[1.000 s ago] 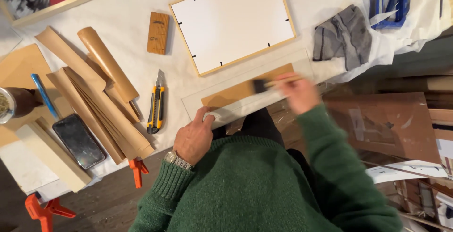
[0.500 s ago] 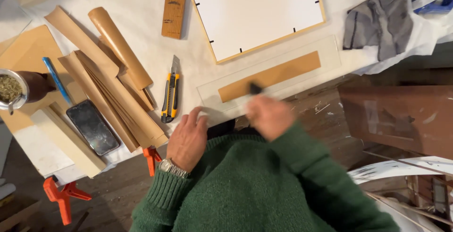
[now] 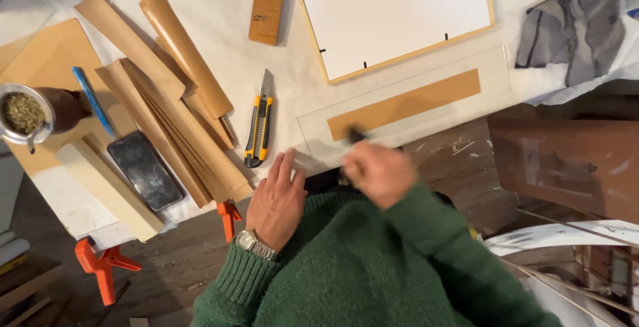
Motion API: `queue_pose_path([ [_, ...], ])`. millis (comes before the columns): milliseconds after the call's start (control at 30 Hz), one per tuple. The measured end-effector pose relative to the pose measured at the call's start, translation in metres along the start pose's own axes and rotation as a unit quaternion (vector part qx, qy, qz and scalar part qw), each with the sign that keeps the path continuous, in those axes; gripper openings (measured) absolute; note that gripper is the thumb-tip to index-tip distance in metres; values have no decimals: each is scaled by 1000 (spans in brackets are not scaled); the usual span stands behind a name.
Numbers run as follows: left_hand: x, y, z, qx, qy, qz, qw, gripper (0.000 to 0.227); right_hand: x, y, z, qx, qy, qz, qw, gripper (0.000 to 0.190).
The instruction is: Apply adhesive backing and tape to a picture frame and glass pane using glue and a foam brush.
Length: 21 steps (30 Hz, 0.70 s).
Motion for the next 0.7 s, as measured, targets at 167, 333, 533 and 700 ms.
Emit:
queue_pose_path([
  [167,-2,-3,2,-11,-5,20,1000,29,29,24,-1,-27,39,-48,998,16],
  [333,0,-5,5,-10,-5,6,1000,27,8,23,-23,-43,-8,-44,998,11],
  [533,-3,-6,6,-11,-9,17,1000,25,-5,31,34,32,92,2,995,8],
  [700,3,-10,6,-12,14,-6,1000,22,11,34,-31,-17,-130,-64,989,29],
])
Point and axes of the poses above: each hand's wrist, its own y-axis towards the middle knuckle, its own x-axis out of the back of the hand, z = x × y, the point moved 8 cm from there along y, towards the middle knuckle, and after that the axes turned 13 degrees about -z, right-handed, at the moved point
